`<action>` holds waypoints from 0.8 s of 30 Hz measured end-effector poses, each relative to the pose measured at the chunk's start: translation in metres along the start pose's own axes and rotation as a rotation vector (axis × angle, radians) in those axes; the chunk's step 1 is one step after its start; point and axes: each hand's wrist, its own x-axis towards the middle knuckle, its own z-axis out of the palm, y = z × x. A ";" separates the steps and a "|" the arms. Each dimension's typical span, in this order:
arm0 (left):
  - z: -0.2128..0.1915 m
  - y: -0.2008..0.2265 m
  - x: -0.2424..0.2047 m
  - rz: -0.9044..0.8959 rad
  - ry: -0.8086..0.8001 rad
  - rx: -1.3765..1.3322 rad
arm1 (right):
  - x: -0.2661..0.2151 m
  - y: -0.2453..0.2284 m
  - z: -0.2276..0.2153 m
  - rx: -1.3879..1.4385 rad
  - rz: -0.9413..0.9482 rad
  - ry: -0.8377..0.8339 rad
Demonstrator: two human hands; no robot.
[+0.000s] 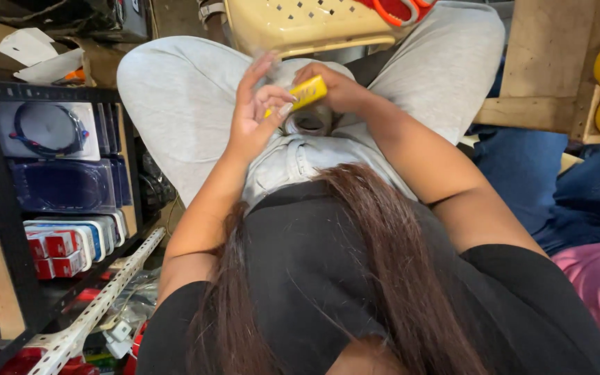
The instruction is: The person sits on the floor and repeatedly wraps small yellow boxes with clear tape. They use scissors to cut the tape and place the wrapped boxes on a nearby chair. The person handles multiple boxes one by one, securing them with tape before stacking them.
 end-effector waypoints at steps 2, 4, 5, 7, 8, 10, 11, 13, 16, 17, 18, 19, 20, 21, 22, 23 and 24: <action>-0.002 -0.012 0.001 0.017 -0.031 -0.130 | 0.002 0.019 -0.004 0.116 0.026 0.095; -0.002 -0.021 -0.004 -0.097 -0.042 -0.202 | -0.001 0.032 -0.005 -0.009 -0.048 0.108; -0.002 -0.021 -0.004 -0.096 -0.042 -0.203 | -0.005 0.033 -0.003 -0.011 -0.047 0.107; -0.002 -0.022 -0.002 -0.031 -0.071 -0.177 | -0.008 0.036 -0.003 0.043 -0.037 0.136; -0.004 -0.019 0.004 -0.026 -0.073 -0.175 | -0.005 0.025 -0.007 0.039 -0.041 0.135; -0.004 -0.012 0.005 -0.014 -0.157 -0.093 | -0.007 0.004 -0.004 -0.121 -0.051 0.109; -0.002 -0.015 0.006 -0.018 -0.159 -0.098 | -0.011 0.007 -0.003 -0.120 -0.045 0.112; 0.001 -0.024 0.015 0.004 -0.220 -0.128 | -0.014 0.011 -0.006 -0.258 0.007 0.134; 0.002 -0.028 0.012 -0.108 -0.290 0.003 | -0.022 -0.022 -0.005 -0.664 0.029 0.115; 0.006 -0.014 0.015 -0.108 -0.296 0.000 | -0.026 -0.030 -0.007 -0.666 0.032 0.121; 0.009 0.000 0.017 -0.013 -0.331 0.237 | -0.030 -0.038 -0.008 -0.631 0.072 0.171; 0.014 0.014 0.020 0.087 -0.362 0.471 | -0.035 -0.046 -0.011 -0.598 0.113 0.219; 0.014 0.012 0.024 0.090 -0.366 0.467 | -0.032 -0.063 -0.013 -0.602 0.116 0.224; 0.013 0.012 0.024 0.101 -0.377 0.511 | -0.030 -0.080 -0.011 -0.421 0.176 0.331; 0.013 0.012 0.023 0.111 -0.387 0.556 | -0.029 -0.096 -0.009 -0.238 0.235 0.436; 0.013 0.009 0.021 0.110 -0.390 0.553 | -0.030 -0.095 -0.012 -0.237 0.238 0.439; 0.013 0.007 0.019 0.114 -0.395 0.597 | -0.032 -0.093 -0.015 -0.167 0.293 0.397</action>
